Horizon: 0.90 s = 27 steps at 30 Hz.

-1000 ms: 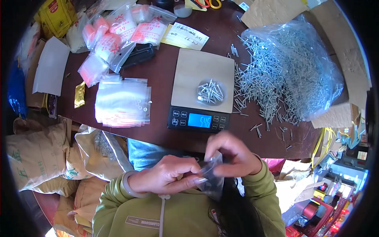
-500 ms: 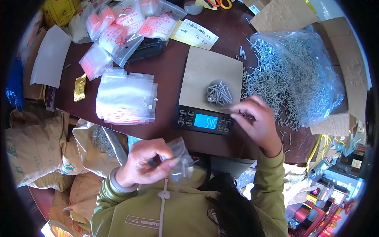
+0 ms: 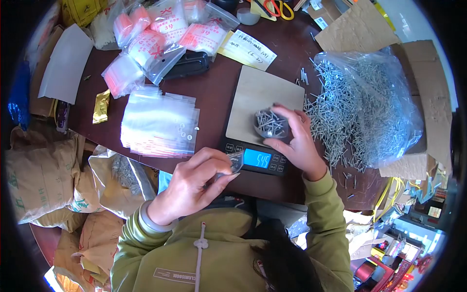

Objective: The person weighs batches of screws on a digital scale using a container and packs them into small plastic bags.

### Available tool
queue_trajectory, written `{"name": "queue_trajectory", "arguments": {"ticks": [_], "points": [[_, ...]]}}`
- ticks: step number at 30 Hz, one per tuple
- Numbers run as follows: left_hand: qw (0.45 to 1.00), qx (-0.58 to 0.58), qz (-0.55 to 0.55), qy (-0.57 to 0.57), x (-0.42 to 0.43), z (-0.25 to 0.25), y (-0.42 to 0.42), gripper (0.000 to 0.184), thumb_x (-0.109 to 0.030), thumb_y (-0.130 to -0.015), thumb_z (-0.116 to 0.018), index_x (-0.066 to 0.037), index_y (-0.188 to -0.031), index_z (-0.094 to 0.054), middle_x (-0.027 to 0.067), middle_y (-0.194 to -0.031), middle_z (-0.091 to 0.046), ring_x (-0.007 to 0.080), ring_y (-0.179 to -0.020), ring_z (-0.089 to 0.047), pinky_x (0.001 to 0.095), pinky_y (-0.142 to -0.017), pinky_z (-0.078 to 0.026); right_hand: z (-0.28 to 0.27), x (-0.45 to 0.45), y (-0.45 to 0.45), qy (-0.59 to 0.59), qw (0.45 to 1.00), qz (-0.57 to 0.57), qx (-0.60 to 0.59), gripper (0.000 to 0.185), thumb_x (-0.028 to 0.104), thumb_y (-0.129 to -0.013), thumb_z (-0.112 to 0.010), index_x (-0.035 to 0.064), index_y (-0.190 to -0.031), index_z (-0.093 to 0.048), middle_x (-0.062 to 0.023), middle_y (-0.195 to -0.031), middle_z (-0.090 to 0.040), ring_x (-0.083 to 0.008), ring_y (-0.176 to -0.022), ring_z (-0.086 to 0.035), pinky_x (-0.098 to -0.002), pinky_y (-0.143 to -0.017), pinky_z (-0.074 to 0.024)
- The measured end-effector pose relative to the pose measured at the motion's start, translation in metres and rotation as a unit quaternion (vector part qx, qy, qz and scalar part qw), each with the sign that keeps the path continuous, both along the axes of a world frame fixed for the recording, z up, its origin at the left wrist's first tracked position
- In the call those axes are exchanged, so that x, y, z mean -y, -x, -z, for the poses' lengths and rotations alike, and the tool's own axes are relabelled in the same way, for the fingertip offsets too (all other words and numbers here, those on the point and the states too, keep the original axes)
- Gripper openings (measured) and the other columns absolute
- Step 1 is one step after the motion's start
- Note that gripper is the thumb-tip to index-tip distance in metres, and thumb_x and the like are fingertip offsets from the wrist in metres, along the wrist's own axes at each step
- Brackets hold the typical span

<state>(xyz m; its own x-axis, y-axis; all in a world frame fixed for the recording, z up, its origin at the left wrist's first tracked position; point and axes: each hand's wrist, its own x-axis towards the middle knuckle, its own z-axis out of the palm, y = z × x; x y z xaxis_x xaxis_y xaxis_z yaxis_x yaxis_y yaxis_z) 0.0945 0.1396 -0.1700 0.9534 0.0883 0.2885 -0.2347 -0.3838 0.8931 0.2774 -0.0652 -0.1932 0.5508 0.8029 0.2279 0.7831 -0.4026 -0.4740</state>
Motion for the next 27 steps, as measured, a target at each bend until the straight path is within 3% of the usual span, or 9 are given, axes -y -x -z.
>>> {"name": "queue_trajectory", "arguments": {"ticks": [3, 4, 7, 11, 12, 15, 19, 25, 27], "points": [[1.000, -0.005, 0.008, -0.023, 0.002, -0.002, -0.011, 0.014, 0.003, -0.077, -0.070, -0.001, -0.089, -0.062, 0.0109, -0.094, -0.060, 0.0206, -0.074, -0.060, 0.0306, -0.061, -0.049, -0.002, 0.004, -0.005, -0.068, 0.985, 0.036, -0.157, 0.071, 0.017, -0.062, -0.087, 0.0064, -0.122, -0.050, -0.0109, -0.119, -0.058, -0.0259, -0.114, -0.054, -0.0372, -0.097, -0.0400], [0.999, 0.014, 0.010, -0.034, 0.002, 0.000, -0.017, 0.014, 0.002, -0.078, -0.070, -0.001, -0.089, -0.063, 0.0107, -0.094, -0.059, 0.0215, -0.073, -0.060, 0.0312, -0.061, -0.049, -0.007, -0.002, -0.004, -0.179, 0.954, 0.019, -0.239, 0.064, 0.009, -0.064, -0.086, 0.0027, -0.117, -0.051, -0.0095, -0.114, -0.060, -0.0201, -0.109, -0.058, -0.0331, -0.093, -0.0454], [0.997, 0.046, 0.024, -0.056, 0.004, 0.001, -0.037, 0.013, 0.000, -0.079, -0.070, -0.003, -0.090, -0.064, 0.0099, -0.090, -0.056, 0.0226, -0.071, -0.060, 0.0319, -0.057, -0.049, -0.031, -0.006, -0.007, -0.259, 0.904, -0.034, -0.337, 0.061, 0.006, -0.064, -0.086, 0.0013, -0.114, -0.052, -0.0078, -0.108, -0.061, -0.0172, -0.105, -0.059, -0.0336, -0.094, -0.0466], [0.988, 0.084, 0.027, -0.123, 0.010, -0.003, -0.055, 0.019, 0.003, -0.074, -0.071, -0.005, -0.091, -0.065, 0.0080, -0.089, -0.051, 0.0210, -0.066, -0.059, 0.0324, -0.055, -0.049, -0.087, -0.011, -0.012, -0.039, 0.979, -0.121, -0.157, 0.051, 0.007, -0.061, -0.084, 0.0048, -0.105, -0.059, -0.0081, -0.103, -0.060, -0.0225, -0.097, -0.063, -0.0322, -0.085, -0.0484], [0.984, 0.103, 0.030, -0.142, 0.012, -0.003, -0.059, 0.021, 0.004, -0.073, -0.071, -0.005, -0.091, -0.065, 0.0077, -0.089, -0.051, 0.0207, -0.066, -0.059, 0.0324, -0.054, -0.049, -0.093, -0.015, -0.009, -0.033, 0.981, -0.137, -0.134, 0.045, 0.005, -0.060, -0.081, 0.0063, -0.100, -0.060, -0.0088, -0.102, -0.058, -0.0261, -0.091, -0.062, -0.0335, -0.078, -0.0492], [0.973, 0.145, 0.035, -0.175, 0.021, -0.003, -0.068, 0.029, 0.006, -0.067, -0.068, -0.006, -0.093, -0.063, 0.0076, -0.091, -0.049, 0.0215, -0.064, -0.059, 0.0333, -0.054, -0.050, -0.103, -0.020, -0.002, 0.040, 0.983, -0.161, -0.084, 0.044, 0.002, -0.061, -0.078, 0.0068, -0.101, -0.060, -0.0086, -0.100, -0.057, -0.0282, -0.087, -0.061, -0.0364, -0.075, -0.0500], [0.969, 0.164, 0.002, -0.186, 0.026, 0.000, -0.072, 0.028, 0.003, -0.067, -0.063, -0.006, -0.093, -0.059, 0.0083, -0.090, -0.047, 0.0236, -0.064, -0.059, 0.0334, -0.055, -0.052, -0.119, -0.026, 0.012, 0.030, 0.992, -0.117, 0.037, 0.045, 0.001, -0.061, -0.076, 0.0087, -0.102, -0.059, -0.0069, -0.101, -0.057, -0.0289, -0.089, -0.060, -0.0374, -0.074, -0.0506], [0.972, 0.156, 0.001, -0.178, 0.029, 0.002, -0.072, 0.028, 0.003, -0.067, -0.067, -0.006, -0.092, -0.061, 0.0085, -0.095, -0.048, 0.0224, -0.068, -0.059, 0.0339, -0.056, -0.051, -0.120, -0.014, -0.001, 0.039, 0.989, -0.144, -0.005, 0.054, 0.004, -0.060, -0.077, 0.0091, -0.109, -0.057, -0.0095, -0.112, -0.057, -0.0297, -0.099, -0.059, -0.0369, -0.082, -0.0502], [0.975, 0.151, -0.010, -0.164, 0.025, 0.004, -0.071, 0.023, 0.005, -0.071, -0.072, -0.006, -0.090, -0.064, 0.0086, -0.100, -0.050, 0.0204, -0.071, -0.060, 0.0330, -0.056, -0.050, -0.119, -0.011, -0.004, -0.013, 0.995, -0.094, 0.008, 0.054, 0.006, -0.063, -0.079, 0.0073, -0.111, -0.055, -0.0107, -0.113, -0.057, -0.0285, -0.101, -0.059, -0.0359, -0.085, -0.0492]]}}
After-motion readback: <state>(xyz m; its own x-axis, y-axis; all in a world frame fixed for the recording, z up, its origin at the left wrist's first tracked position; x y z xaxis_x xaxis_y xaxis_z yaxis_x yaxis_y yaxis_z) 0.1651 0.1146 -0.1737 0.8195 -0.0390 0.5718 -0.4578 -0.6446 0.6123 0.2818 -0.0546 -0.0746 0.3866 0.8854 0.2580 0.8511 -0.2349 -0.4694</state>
